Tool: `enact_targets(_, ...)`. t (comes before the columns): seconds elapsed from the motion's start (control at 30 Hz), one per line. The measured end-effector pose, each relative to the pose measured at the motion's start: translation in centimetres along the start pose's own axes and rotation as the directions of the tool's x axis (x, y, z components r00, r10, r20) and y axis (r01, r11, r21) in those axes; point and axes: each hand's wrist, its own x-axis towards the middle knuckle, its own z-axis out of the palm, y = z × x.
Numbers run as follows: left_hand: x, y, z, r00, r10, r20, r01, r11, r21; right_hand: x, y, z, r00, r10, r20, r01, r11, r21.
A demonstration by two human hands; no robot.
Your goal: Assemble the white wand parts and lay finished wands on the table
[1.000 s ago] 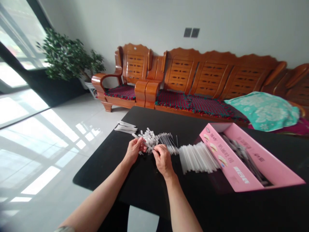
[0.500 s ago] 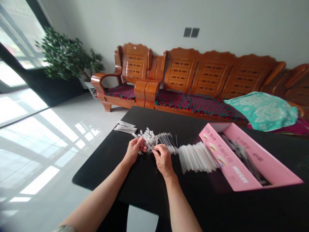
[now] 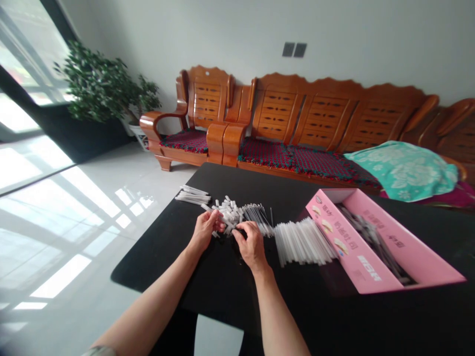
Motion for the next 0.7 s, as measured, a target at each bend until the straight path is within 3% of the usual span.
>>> enact_targets(0.1, 0.00, 0.01, 0.05, 1.000, -0.002, 0.005, 0.002, 1.000, 0.006, 0.03, -0.01, 0.03, 0.999, -0.036, 0.022, 0.036, 0.999, 0.003)
enact_targets(0.27, -0.04, 0.05, 0.08, 1.000, -0.003, -0.006, 0.003, 1.000, -0.002, -0.02, 0.10, 0.09, 0.999, 0.000, -0.036, 0.000, 1.000, 0.000)
enact_targets(0.43, -0.05, 0.05, 0.10, 1.000, 0.002, -0.001, -0.002, 1.000, -0.004, -0.01, 0.18, 0.14, 0.999, -0.045, 0.006, 0.045, 0.999, -0.005)
enact_targets(0.57, 0.00, 0.08, 0.09, 1.000, -0.005, -0.010, 0.005, 1.000, -0.012, -0.01, 0.26, 0.19, 0.999, -0.001, -0.039, 0.000, 1.000, -0.024)
enact_targets(0.7, 0.02, 0.11, 0.05, 1.000, -0.004, -0.012, 0.004, 1.000, -0.012, -0.02, 0.39, 0.26, 0.999, -0.048, 0.000, 0.048, 0.999, -0.023)
